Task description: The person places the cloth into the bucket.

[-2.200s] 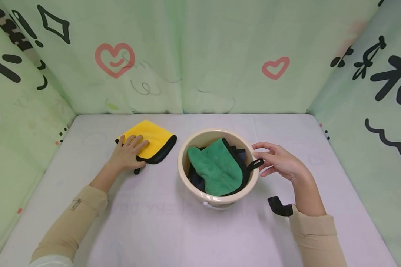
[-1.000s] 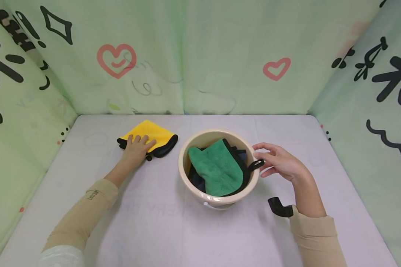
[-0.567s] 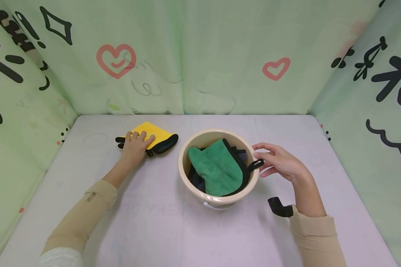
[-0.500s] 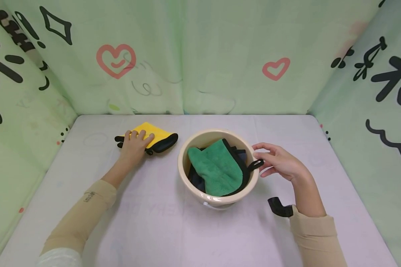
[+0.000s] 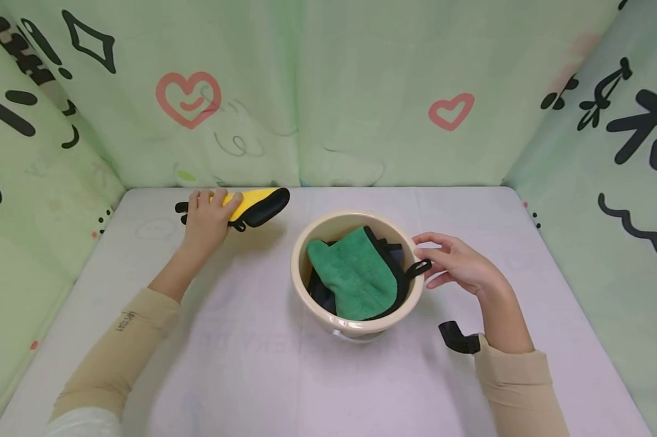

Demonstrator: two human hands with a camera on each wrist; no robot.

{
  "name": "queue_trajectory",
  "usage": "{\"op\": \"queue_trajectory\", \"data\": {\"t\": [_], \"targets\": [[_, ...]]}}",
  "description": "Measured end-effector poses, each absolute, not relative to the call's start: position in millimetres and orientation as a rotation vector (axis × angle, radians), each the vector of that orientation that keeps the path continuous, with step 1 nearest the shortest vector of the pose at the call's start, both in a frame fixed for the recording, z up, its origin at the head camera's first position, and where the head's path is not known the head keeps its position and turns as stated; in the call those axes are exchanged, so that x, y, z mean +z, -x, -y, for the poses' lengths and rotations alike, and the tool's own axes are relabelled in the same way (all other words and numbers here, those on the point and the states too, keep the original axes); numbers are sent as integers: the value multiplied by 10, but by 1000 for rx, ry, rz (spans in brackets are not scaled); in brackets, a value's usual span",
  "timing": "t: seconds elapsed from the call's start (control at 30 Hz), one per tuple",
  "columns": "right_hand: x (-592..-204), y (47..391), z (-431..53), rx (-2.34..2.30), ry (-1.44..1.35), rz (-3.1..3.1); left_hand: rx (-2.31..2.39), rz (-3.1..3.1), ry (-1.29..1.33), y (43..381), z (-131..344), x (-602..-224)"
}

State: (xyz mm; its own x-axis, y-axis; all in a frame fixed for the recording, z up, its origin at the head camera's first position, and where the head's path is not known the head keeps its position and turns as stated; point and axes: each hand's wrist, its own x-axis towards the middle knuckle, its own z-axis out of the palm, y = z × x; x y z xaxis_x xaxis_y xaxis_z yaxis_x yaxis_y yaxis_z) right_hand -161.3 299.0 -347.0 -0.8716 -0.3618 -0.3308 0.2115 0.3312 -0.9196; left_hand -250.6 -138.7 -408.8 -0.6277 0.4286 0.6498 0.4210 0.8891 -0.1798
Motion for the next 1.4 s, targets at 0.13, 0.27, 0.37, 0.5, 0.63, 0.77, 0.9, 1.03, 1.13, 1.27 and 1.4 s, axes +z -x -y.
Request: {"op": "queue_trajectory", "data": {"t": [0.13, 0.27, 0.37, 0.5, 0.63, 0.77, 0.9, 1.03, 1.13, 1.27, 1.4], "targets": [[-3468, 1615, -2988, -1567, 129, -2121, -45, 2254, 633, 2482, 1303, -3901], [-3471, 1615, -2991, -1574, 127, -2112, -81, 2189, 685, 2396, 1167, -3714], [-3474, 1614, -2996, -1581, 130, -2104, -78, 2121, 728, 2322, 1039, -3597], [-3474, 1613, -3000, -1587, 137, -2097, -98, 2021, 811, 2216, 863, -3473], [-3471, 1613, -3000, -1590, 144, -2090, -142, 1928, 885, 2100, 691, -3388], [-3473, 1614, -2999, -1588, 149, -2095, -138, 1863, 930, 1985, 530, -3346], [-3476, 1614, -3000, -1575, 150, -2108, -95, 1830, 980, 1863, 397, -3345], [-3476, 1619, -3002, -1559, 146, -2119, -88, 1780, 1048, 1759, 281, -3375], [-3477, 1622, -3003, -1559, 136, -2116, -92, 1731, 1081, 1707, 191, -3412], [-3481, 1620, -3005, -1562, 135, -2114, -89, 1702, 1108, 1669, 79, -3474], [-3480, 1618, -3003, -1534, 109, -2147, -80, 1723, 1156, 1650, -3, -3521]]}}
